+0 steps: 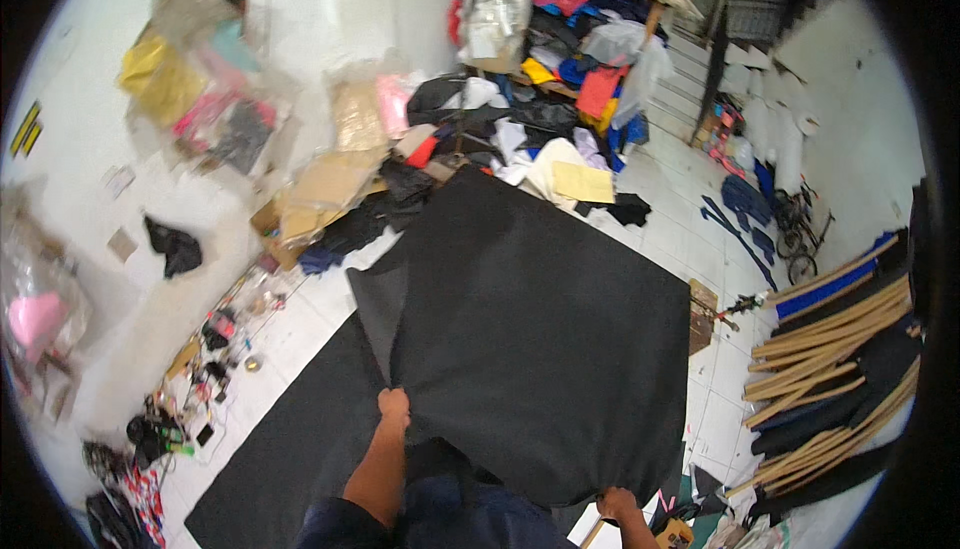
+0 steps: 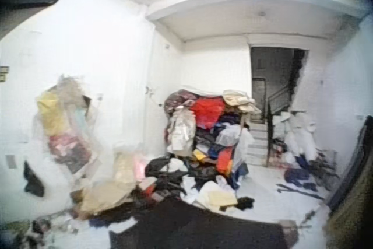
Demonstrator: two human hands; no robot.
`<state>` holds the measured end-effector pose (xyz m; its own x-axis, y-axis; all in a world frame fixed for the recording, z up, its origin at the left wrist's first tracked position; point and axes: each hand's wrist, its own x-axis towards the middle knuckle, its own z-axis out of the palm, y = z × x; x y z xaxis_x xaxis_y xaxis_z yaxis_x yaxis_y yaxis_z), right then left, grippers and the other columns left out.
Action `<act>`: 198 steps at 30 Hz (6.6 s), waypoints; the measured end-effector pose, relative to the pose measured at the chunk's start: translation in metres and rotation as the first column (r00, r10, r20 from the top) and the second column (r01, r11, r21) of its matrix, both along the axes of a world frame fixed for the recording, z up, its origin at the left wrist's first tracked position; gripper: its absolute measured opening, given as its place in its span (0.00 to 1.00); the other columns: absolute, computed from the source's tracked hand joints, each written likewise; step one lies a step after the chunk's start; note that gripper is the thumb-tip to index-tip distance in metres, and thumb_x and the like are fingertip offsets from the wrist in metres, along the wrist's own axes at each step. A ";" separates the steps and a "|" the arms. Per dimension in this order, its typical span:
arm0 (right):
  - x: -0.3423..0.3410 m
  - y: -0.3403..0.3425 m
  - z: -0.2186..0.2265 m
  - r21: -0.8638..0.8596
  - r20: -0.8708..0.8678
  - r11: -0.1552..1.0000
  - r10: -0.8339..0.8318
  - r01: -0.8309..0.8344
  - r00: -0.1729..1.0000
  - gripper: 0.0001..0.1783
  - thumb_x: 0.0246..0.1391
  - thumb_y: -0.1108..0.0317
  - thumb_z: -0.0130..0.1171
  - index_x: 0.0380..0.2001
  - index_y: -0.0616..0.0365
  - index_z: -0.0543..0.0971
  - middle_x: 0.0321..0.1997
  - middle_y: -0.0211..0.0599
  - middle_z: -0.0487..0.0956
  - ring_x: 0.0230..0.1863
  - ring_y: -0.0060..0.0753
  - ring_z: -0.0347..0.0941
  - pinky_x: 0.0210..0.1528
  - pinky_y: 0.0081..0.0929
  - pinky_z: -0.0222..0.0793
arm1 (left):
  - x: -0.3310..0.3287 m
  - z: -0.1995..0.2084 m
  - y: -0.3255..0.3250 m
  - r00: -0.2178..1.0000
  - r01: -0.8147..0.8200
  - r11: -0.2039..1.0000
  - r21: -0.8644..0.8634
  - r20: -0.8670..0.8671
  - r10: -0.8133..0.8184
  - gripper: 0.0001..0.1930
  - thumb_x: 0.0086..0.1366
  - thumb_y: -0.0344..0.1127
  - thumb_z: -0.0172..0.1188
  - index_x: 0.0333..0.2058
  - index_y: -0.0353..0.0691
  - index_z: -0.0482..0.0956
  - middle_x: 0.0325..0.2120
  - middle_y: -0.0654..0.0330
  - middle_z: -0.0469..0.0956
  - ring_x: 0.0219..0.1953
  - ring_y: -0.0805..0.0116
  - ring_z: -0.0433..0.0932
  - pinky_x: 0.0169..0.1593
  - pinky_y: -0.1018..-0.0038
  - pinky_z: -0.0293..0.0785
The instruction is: The person cuts a large piece of black fabric on the floor using shears and a wooden guide.
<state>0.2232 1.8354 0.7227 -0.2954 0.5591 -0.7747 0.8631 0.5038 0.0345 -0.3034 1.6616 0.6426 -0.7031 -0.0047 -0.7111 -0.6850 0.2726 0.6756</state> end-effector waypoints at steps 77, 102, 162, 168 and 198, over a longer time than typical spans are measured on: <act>0.308 -1.655 -0.065 0.173 -0.108 0.936 -0.293 0.308 0.950 0.18 0.55 0.55 0.49 0.38 0.53 0.83 0.42 0.46 0.84 0.45 0.48 0.81 0.53 0.53 0.66 | 0.297 -0.078 -1.637 0.924 0.282 0.952 0.123 -0.300 -0.235 0.13 0.64 0.24 0.51 0.47 0.26 0.69 0.37 0.45 0.78 0.37 0.52 0.79 0.44 0.57 0.76; 0.405 -1.665 -0.578 0.613 -0.507 0.528 -0.308 0.588 0.805 0.32 0.41 0.78 0.58 0.55 0.53 0.74 0.57 0.38 0.76 0.66 0.44 0.66 0.72 0.56 0.44 | 0.349 -0.493 -1.615 0.197 0.966 0.245 0.083 0.377 -0.905 0.32 0.71 0.62 0.40 0.42 0.33 0.76 0.29 0.57 0.79 0.28 0.65 0.78 0.33 0.64 0.78; 0.342 -1.639 -0.580 0.311 -0.132 0.879 -0.337 0.362 0.932 0.29 0.48 0.58 0.65 0.55 0.53 0.77 0.56 0.48 0.78 0.55 0.51 0.75 0.61 0.41 0.70 | 0.096 -0.613 -1.690 0.985 0.158 0.863 0.479 -0.010 -0.175 0.53 0.55 0.65 0.66 0.66 0.35 0.49 0.52 0.40 0.68 0.43 0.47 0.76 0.48 0.54 0.79; 0.175 -1.666 -0.507 0.152 -0.630 0.978 -0.017 0.145 0.776 0.38 0.50 0.36 0.62 0.53 0.56 0.74 0.45 0.49 0.81 0.45 0.51 0.80 0.44 0.43 0.75 | 0.234 -0.618 -1.649 0.834 0.450 0.807 0.383 0.142 -0.533 0.37 0.66 0.54 0.55 0.60 0.28 0.57 0.44 0.38 0.72 0.43 0.45 0.77 0.49 0.50 0.78; 0.166 -1.802 -0.577 0.040 -0.729 0.945 0.249 -0.324 0.638 0.24 0.48 0.52 0.63 0.36 0.62 0.72 0.21 0.47 0.79 0.30 0.53 0.80 0.34 0.47 0.73 | 0.210 -0.680 -1.671 0.894 0.384 0.837 0.391 0.070 -0.443 0.22 0.64 0.43 0.65 0.49 0.35 0.74 0.45 0.56 0.79 0.41 0.65 0.80 0.46 0.70 0.80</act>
